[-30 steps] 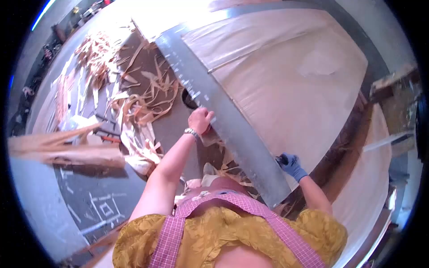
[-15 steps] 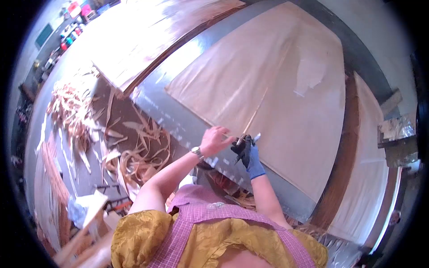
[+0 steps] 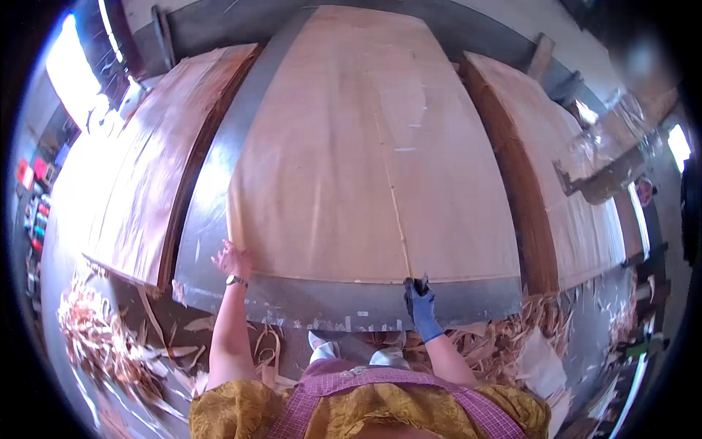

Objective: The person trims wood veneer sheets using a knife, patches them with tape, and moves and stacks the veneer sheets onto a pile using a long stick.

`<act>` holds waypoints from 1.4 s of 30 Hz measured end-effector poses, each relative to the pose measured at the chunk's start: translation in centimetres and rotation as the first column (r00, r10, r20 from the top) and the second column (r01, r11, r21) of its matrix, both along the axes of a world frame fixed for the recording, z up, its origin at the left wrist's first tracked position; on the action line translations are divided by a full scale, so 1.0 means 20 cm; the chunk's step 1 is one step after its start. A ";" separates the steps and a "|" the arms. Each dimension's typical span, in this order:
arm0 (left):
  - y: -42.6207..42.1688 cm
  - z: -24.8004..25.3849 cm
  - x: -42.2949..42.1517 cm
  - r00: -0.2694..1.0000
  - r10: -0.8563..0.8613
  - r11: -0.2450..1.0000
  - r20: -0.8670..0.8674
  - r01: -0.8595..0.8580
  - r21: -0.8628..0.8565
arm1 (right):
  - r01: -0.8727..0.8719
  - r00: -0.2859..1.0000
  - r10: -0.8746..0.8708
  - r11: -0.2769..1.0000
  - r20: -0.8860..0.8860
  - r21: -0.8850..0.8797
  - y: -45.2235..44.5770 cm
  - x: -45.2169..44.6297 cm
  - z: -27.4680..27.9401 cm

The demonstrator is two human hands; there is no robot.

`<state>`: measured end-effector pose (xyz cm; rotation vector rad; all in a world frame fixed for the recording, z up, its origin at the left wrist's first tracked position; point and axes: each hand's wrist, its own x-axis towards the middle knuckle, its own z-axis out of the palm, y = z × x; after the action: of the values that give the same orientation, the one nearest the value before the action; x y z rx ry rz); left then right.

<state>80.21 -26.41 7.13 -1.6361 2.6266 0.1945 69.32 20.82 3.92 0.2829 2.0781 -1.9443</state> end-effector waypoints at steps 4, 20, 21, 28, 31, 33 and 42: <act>0.23 0.09 -0.29 0.946 -0.207 0.978 -0.250 0.209 -0.018 | -0.007 0.994 0.010 1.000 -0.107 0.027 0.29 0.07 -0.02; 2.57 0.08 -2.30 0.305 -0.873 0.302 -0.381 0.951 0.068 | -0.239 0.957 0.260 0.958 -0.128 0.159 0.83 -0.44 0.19; 2.65 0.14 -2.31 0.314 -0.862 0.279 -0.399 0.949 0.144 | -0.150 0.898 0.288 0.912 -0.334 0.382 0.85 -0.45 0.20; 3.01 0.35 -2.31 0.172 -0.876 0.130 -0.451 0.984 0.122 | -0.131 0.844 0.307 0.913 -0.440 0.386 0.93 -0.81 0.28; 3.10 0.33 -2.36 0.132 -0.838 0.096 -0.529 0.991 0.096 | -0.106 0.860 0.165 0.983 -0.483 0.147 0.95 -0.92 0.13; 3.22 0.47 -2.32 0.327 -0.854 0.225 -0.404 0.933 0.280 | -0.192 0.967 0.162 0.970 -0.195 -0.150 1.03 -1.02 0.19; 3.96 0.90 -1.87 0.343 -0.395 -0.306 -0.853 0.826 0.474 | -0.129 0.967 0.246 0.694 0.065 -0.708 2.28 -1.42 0.32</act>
<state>42.82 52.87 25.23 0.5251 2.0266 1.7403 40.95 66.51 10.40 0.0416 1.0795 -2.3128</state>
